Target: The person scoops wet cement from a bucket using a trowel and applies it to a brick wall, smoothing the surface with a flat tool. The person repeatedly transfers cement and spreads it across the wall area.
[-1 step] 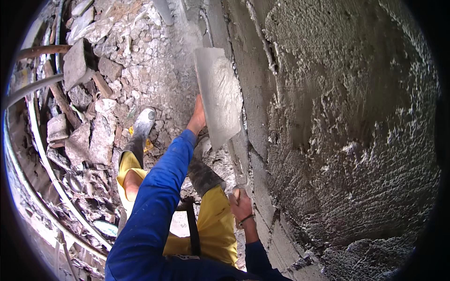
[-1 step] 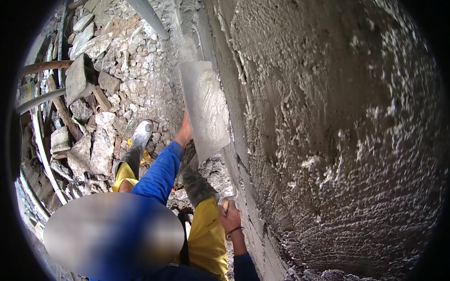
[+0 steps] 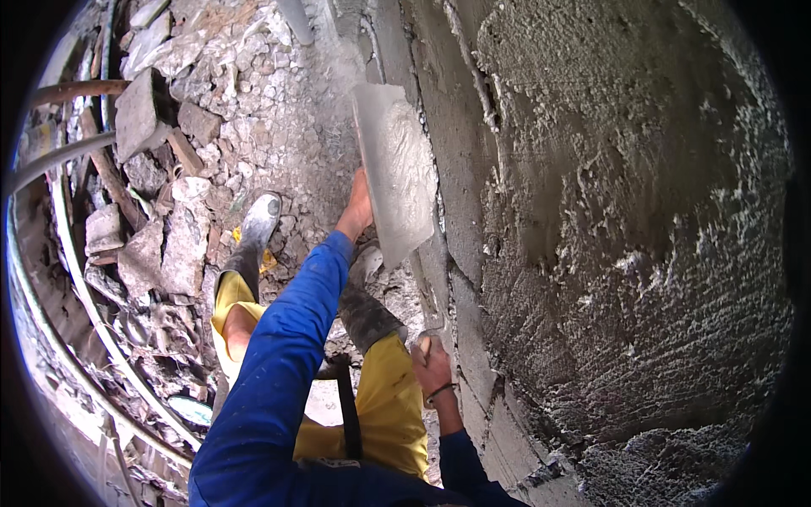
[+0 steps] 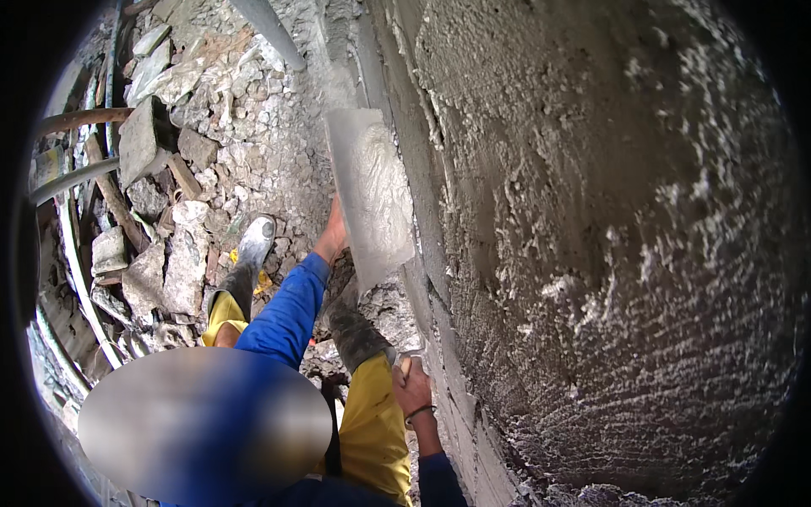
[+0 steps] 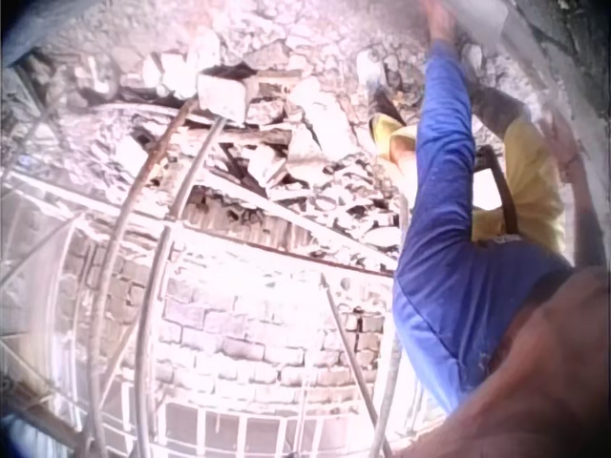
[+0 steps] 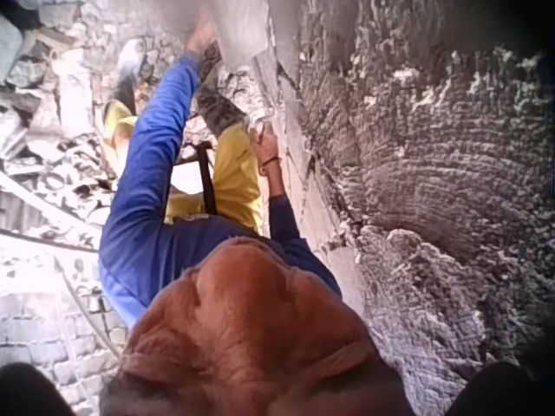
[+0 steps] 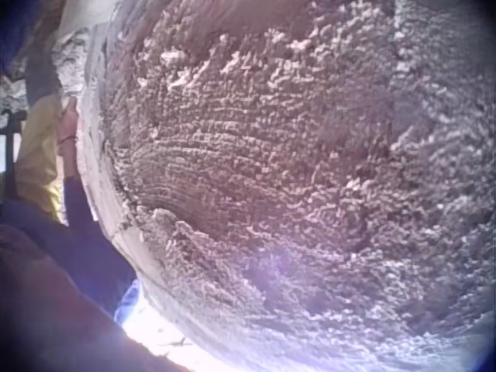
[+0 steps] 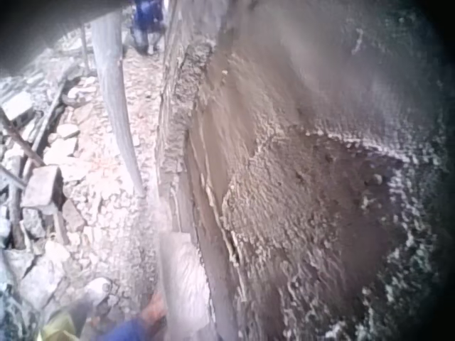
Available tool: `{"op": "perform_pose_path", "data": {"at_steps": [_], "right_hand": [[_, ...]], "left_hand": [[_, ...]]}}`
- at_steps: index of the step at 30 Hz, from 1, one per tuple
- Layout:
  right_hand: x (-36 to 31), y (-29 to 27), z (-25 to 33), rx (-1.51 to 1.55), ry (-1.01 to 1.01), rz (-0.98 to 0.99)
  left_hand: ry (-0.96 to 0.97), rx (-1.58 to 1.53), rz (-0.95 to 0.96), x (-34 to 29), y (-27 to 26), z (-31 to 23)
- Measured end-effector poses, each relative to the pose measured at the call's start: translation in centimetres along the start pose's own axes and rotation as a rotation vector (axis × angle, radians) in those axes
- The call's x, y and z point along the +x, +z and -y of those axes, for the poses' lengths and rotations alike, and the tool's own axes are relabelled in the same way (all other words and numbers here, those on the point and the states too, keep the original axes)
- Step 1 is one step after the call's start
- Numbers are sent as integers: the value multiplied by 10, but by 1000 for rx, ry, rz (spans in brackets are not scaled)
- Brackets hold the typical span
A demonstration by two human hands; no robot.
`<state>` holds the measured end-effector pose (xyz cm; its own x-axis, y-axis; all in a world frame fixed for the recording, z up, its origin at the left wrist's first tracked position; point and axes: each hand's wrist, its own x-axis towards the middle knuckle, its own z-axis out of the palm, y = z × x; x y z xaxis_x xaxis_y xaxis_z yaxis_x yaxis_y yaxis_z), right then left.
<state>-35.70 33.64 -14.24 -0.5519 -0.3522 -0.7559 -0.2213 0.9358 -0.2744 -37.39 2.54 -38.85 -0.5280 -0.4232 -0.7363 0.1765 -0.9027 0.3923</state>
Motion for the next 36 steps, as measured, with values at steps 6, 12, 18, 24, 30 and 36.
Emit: {"op": "perform_pose_path", "data": {"at_steps": [6, 12, 18, 24, 30, 36], "right_hand": [[33, 5, 27, -59, -42, -92], [31, -15, 55, 61, -148, -211], [6, -37, 67, 113, -192, -295], [-20, -61, 77, 18, -156, -280], [-20, -49, 53, -244, -339, -384], [-45, -37, 18, -693, -625, -560]], "left_hand": [[77, 214, -9, -22, 49, -48], [133, 180, 82, -82, 120, -115], [182, 198, 48, -132, 171, -155], [247, 192, 85, -182, 207, -174], [318, 320, 289, -290, 248, -178], [573, 750, 586, -413, 243, -188]]}}
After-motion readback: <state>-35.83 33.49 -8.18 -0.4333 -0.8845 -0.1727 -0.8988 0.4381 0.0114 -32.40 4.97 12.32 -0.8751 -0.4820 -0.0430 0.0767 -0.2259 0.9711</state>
